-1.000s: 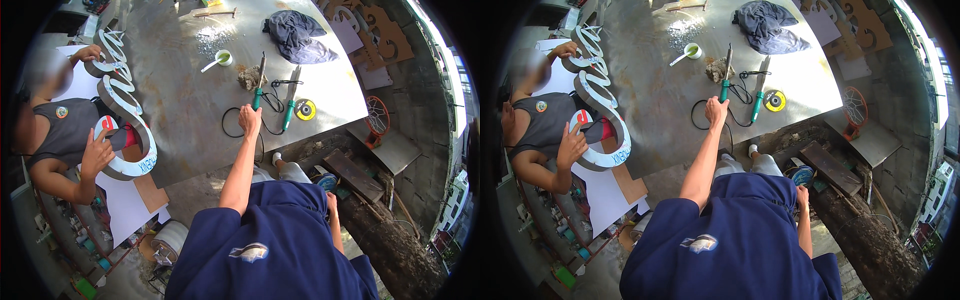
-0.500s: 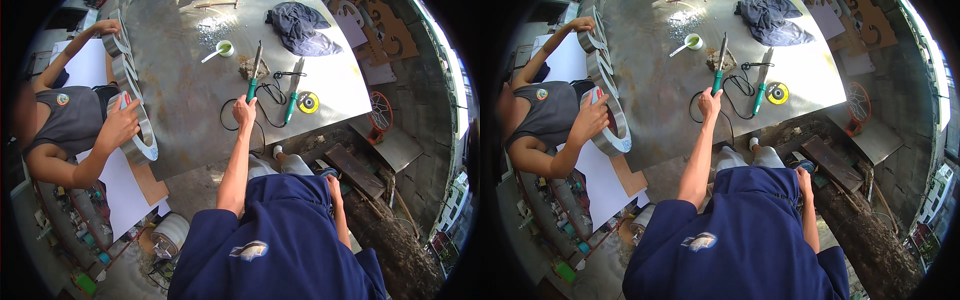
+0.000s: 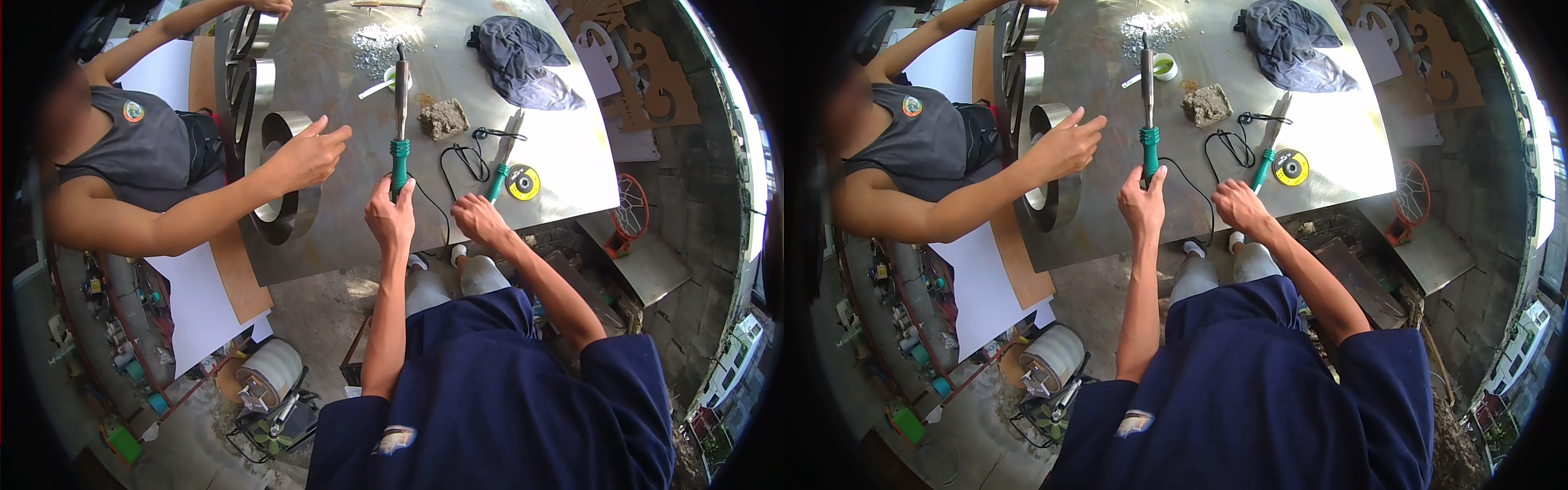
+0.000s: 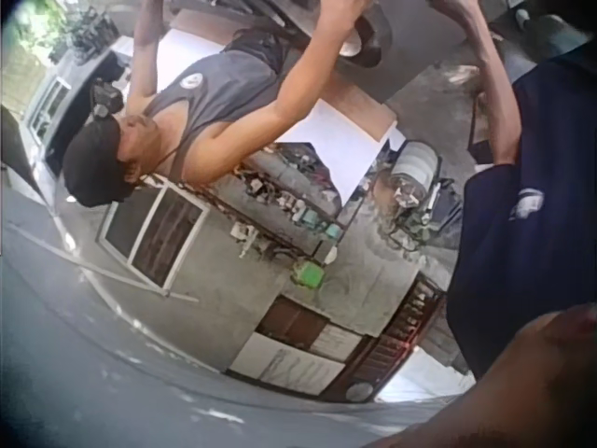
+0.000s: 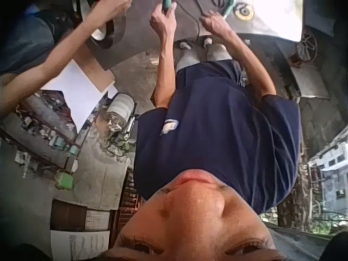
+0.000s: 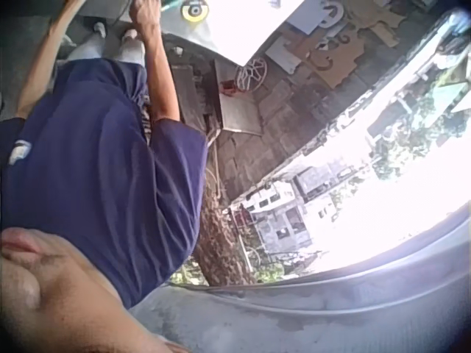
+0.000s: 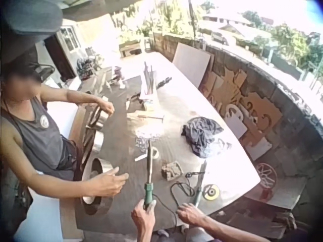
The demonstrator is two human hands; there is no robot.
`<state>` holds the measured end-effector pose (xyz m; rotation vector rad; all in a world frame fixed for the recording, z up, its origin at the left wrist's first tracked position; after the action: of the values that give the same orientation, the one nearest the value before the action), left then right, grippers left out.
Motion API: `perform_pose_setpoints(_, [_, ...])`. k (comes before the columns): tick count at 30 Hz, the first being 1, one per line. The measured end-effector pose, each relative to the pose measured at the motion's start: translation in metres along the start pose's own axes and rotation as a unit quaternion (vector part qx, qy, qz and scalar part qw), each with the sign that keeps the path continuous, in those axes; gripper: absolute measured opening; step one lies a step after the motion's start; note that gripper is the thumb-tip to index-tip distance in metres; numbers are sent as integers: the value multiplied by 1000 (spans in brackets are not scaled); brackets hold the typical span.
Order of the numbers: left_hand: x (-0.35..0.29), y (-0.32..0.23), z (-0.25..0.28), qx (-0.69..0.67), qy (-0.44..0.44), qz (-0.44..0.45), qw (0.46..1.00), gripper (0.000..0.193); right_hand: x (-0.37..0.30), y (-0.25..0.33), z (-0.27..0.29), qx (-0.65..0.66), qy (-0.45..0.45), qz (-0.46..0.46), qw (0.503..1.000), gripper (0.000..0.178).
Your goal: Cleaning a metal work surface and preparing large metal letters for assembly using a soldering iron.
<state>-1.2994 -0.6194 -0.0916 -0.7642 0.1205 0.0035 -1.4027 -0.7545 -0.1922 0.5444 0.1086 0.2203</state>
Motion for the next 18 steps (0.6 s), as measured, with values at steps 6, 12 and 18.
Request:
perform_pose_setpoints(6, [-23,-9,39,-25,-4,26,999,28,104,-87,91,42,-279,-107,953,12])
perform_pose_setpoints(12, [-47,-19,69,-95,-38,-22,995,26,167,-129,76,-96,-114,-145,978,41])
perform_pose_setpoints(18, [-54,-4,75,-82,6,39,996,29,189,-143,57,-154,30,-158,975,43])
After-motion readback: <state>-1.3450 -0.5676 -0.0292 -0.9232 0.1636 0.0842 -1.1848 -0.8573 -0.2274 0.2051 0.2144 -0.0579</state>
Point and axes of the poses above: each hand's wrist, its own x-axis towards the middle knuckle, its own z-axis out of the back of the hand, y = z × x, the point moved 10 cm from there along x, towards the middle knuckle, and after that the axes turned 3 degrees about x, right-handed, at the moved point
